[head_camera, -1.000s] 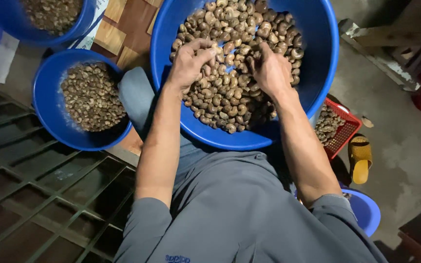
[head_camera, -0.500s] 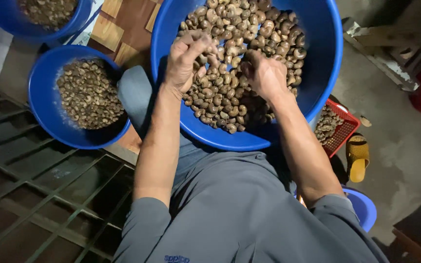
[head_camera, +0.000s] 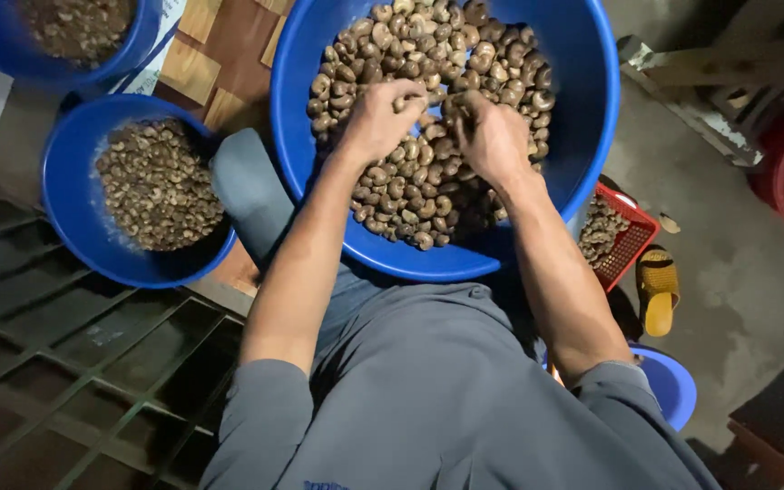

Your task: The person sits with a large blue basin of cashew nuts on their lap and repeatedly scoops, lifts, and drops the nuts within the basin. They occasionally transfer small handfuls to a nearby red basket. The action is continuous and repetitive throughout the clip.

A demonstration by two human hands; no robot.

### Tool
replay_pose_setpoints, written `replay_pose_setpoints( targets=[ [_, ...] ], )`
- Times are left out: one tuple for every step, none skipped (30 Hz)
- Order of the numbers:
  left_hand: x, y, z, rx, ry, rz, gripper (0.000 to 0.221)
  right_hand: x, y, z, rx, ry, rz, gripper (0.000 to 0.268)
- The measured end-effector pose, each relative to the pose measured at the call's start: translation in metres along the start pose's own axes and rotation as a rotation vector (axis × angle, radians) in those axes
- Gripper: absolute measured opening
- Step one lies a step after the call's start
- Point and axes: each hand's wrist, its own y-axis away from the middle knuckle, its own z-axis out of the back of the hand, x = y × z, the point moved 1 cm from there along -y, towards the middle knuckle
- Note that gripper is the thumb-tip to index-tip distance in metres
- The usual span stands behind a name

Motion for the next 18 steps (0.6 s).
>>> replay_pose_setpoints(
  targets=[
    [-0.006,0.000,-0.004,0.030,0.004,0.048,0.038,-0.003,0.001,0.002,-0.042,-0.023,-0.022,0.015],
    [-0.011,-0.001,-0.008,0.060,0.008,0.095,0.043,-0.006,0.001,0.005,-0.084,-0.045,-0.044,0.016],
    [-0.003,-0.003,-0.014,0.063,0.009,0.091,0.043,-0.005,0.000,0.006,-0.086,-0.042,-0.047,0.016],
    [0.006,-0.005,-0.020,0.039,-0.017,0.084,0.040,-0.004,0.000,0.007,-0.106,-0.071,-0.040,0.021],
    [0.015,-0.006,-0.025,0.013,-0.043,0.078,0.037,-0.003,-0.001,0.007,-0.124,-0.100,-0.031,0.028],
    [0.015,-0.007,-0.025,0.014,-0.043,0.076,0.037,0.001,-0.005,0.011,-0.126,-0.099,-0.032,0.028],
    [0.016,-0.005,-0.025,-0.063,-0.160,0.057,0.036,0.005,-0.008,0.013,-0.123,-0.131,-0.026,0.022],
    [0.017,-0.004,-0.026,-0.140,-0.277,0.038,0.036,0.010,-0.011,0.014,-0.120,-0.163,-0.021,0.016],
    [0.020,-0.004,-0.024,-0.140,-0.275,0.040,0.036,0.010,-0.017,0.009,-0.117,-0.162,-0.020,0.016],
    [0.023,-0.004,-0.023,-0.186,-0.300,0.023,0.032,0.010,-0.024,0.004,-0.077,-0.139,-0.031,0.030],
    [0.025,-0.005,-0.020,-0.235,-0.324,0.004,0.030,0.010,-0.032,0.000,-0.039,-0.114,-0.038,0.048],
    [0.021,-0.003,-0.018,-0.239,-0.322,0.004,0.030,0.012,-0.035,-0.010,-0.038,-0.111,-0.034,0.048],
    [0.018,-0.001,-0.013,-0.288,-0.298,0.008,0.021,0.014,-0.041,-0.020,0.084,0.092,-0.036,0.072],
    [0.014,0.001,-0.009,-0.338,-0.274,0.012,0.014,0.016,-0.046,-0.031,0.204,0.296,-0.039,0.098],
    [0.022,-0.003,-0.010,-0.345,-0.272,0.013,0.014,0.021,-0.045,-0.030,0.203,0.299,-0.032,0.098],
    [0.029,-0.008,-0.010,-0.444,-0.249,-0.060,0.014,0.026,-0.045,-0.030,0.246,0.238,0.011,0.080],
    [0.036,-0.012,-0.012,-0.540,-0.225,-0.132,0.015,0.029,-0.044,-0.030,0.292,0.176,0.053,0.066],
    [0.038,-0.016,-0.012,-0.544,-0.222,-0.130,0.015,0.033,-0.049,-0.024,0.295,0.179,0.057,0.066]
  ],
)
